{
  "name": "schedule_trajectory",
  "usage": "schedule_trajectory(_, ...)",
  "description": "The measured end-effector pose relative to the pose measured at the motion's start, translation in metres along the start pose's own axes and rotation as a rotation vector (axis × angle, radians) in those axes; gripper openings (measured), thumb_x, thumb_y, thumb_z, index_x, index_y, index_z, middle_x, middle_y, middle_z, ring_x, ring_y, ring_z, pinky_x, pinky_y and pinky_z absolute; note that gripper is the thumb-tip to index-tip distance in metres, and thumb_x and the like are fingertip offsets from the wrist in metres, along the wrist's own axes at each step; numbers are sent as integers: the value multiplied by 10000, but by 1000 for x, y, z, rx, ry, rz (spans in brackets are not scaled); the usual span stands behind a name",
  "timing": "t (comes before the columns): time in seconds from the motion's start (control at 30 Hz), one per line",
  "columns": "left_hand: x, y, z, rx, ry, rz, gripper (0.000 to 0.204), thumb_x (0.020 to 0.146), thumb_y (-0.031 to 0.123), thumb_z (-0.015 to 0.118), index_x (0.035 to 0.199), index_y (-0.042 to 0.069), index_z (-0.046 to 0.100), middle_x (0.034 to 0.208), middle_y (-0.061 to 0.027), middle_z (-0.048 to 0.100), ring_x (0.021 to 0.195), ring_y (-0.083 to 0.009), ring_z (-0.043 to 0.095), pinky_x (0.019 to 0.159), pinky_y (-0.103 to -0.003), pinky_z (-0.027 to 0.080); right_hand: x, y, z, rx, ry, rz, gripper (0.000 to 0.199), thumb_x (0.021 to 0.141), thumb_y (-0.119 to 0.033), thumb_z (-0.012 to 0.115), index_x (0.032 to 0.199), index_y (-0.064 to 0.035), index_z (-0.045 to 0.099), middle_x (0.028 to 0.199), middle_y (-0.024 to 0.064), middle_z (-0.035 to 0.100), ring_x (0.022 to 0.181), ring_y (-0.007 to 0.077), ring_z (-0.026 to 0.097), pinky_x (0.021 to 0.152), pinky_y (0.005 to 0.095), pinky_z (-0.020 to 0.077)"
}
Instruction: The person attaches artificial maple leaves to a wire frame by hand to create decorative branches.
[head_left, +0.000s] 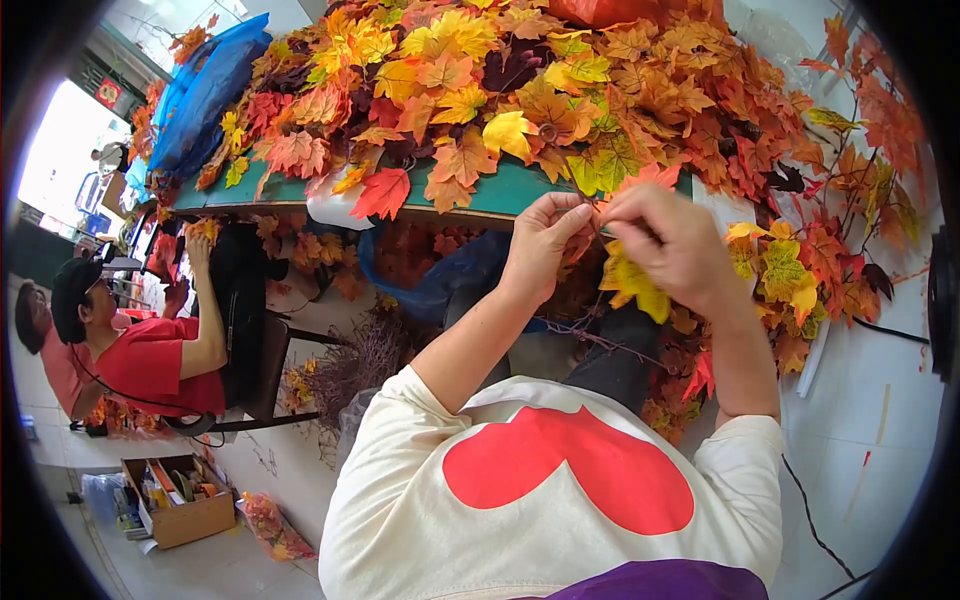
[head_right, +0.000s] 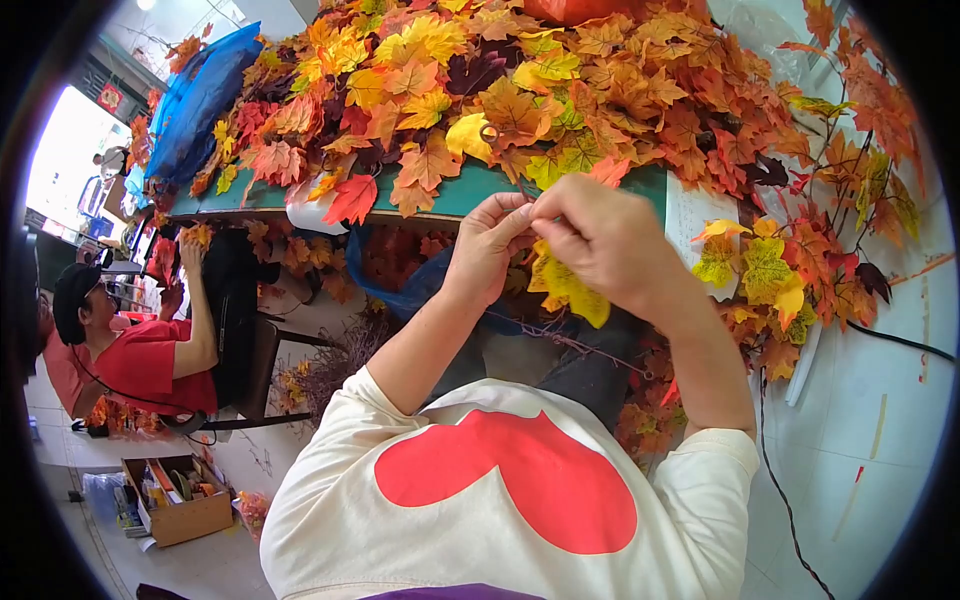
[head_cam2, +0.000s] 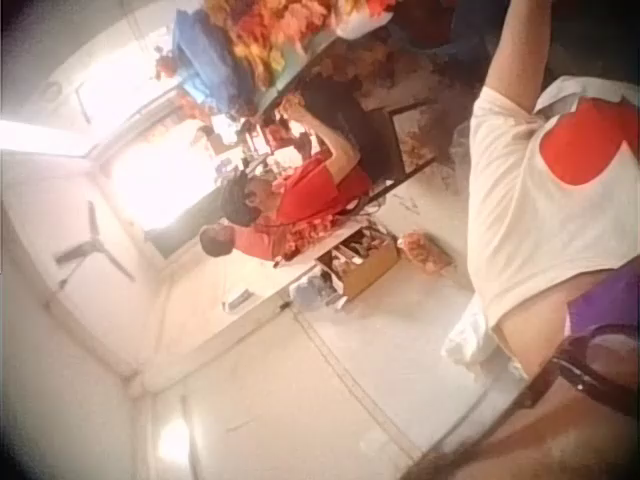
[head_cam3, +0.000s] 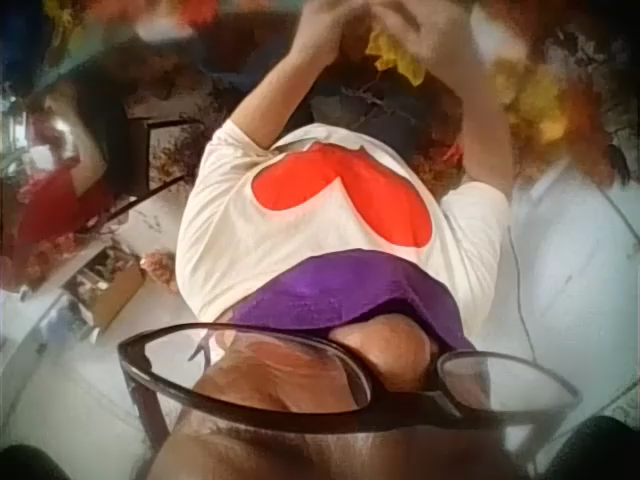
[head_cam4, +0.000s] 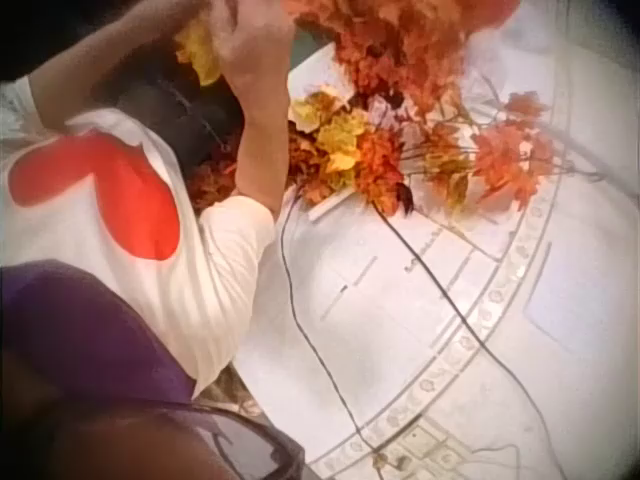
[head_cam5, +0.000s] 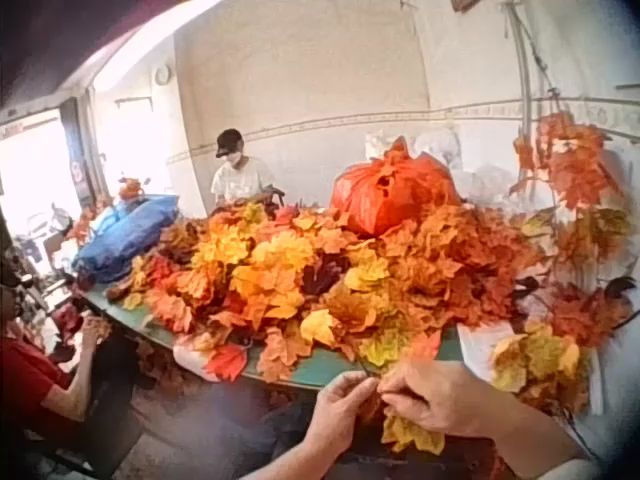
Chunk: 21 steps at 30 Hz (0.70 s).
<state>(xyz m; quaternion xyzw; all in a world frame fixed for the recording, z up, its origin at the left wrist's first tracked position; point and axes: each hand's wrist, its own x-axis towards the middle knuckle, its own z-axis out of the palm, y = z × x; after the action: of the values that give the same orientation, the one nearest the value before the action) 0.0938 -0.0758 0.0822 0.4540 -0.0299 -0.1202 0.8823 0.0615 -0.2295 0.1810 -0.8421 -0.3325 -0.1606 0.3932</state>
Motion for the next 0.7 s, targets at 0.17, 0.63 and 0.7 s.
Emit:
schedule_trajectory(0.17,-2,10,3,-14,-21,-34,89,856,115,576,903,47,542,764,-19,599,627,-60,530,511,-167,398,-16,44,21,-14,-54,84,120,794,-86,603,830,-18,511,764,118,580,698,280,578,611,336,452)
schedule_trajectory(0.63,-14,-12,-5,-93,17,-34,87,854,116,580,918,58,597,823,-6,603,734,-95,556,700,-235,460,-32,55,41,325,115,324,90,788,-60,621,822,6,569,746,90,620,673,160,596,617,257,456)
schedule_trajectory(0.7,-13,-11,-4,-205,18,-86,84,856,125,577,909,62,595,815,-4,600,734,-101,553,705,-241,458,-39,56,43,333,140,347,87,787,-49,620,839,10,582,767,84,627,683,155,596,633,256,459)
